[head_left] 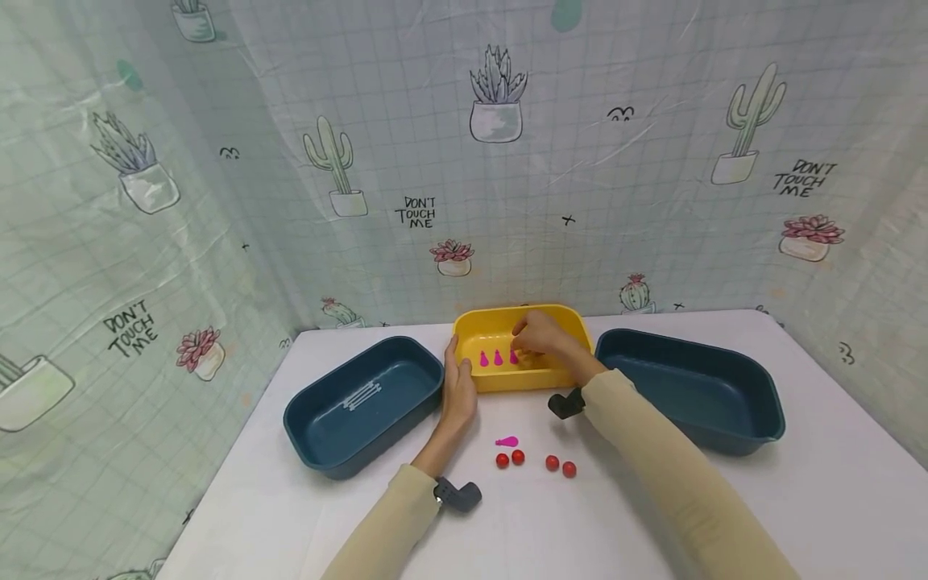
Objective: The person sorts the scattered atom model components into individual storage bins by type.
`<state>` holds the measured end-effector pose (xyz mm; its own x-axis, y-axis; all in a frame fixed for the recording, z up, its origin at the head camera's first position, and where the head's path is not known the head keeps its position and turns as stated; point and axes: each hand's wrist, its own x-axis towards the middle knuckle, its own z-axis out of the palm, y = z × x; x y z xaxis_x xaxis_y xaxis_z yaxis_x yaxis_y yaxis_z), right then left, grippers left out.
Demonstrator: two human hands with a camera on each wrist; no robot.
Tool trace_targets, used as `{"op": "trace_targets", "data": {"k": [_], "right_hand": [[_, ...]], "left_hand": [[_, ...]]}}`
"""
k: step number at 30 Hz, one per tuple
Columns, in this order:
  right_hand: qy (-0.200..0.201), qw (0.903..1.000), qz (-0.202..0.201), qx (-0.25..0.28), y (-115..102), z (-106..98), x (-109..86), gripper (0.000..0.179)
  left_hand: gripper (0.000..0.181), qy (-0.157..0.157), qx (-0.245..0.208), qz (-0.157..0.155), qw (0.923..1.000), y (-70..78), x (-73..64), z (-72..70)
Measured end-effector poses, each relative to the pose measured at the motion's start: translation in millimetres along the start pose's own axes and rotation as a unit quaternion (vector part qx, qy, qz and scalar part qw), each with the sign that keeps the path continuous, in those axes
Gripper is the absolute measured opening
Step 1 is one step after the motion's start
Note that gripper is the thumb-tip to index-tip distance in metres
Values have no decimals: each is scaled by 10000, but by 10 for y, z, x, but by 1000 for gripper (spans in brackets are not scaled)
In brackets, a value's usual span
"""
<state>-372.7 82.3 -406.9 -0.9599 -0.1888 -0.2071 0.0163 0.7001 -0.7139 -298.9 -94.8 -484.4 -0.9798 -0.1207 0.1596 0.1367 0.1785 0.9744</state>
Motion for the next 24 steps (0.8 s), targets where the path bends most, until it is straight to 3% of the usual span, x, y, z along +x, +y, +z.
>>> {"op": "trace_targets", "data": {"k": [9,17,24], "right_hand": [[190,9991,-388,-16,-141,-92,-261,39],[451,9922,-1129,-291,-201,-97,-551,33],[566,9841,-1670,-191,-171,-97,-781,23]], "left_hand": [[56,-64,-16,20,10000,-6,-8,-2],[55,-36,-9,50,10000,4,-20,-6],[55,-3,41,48,10000,4,-18,-1]]}}
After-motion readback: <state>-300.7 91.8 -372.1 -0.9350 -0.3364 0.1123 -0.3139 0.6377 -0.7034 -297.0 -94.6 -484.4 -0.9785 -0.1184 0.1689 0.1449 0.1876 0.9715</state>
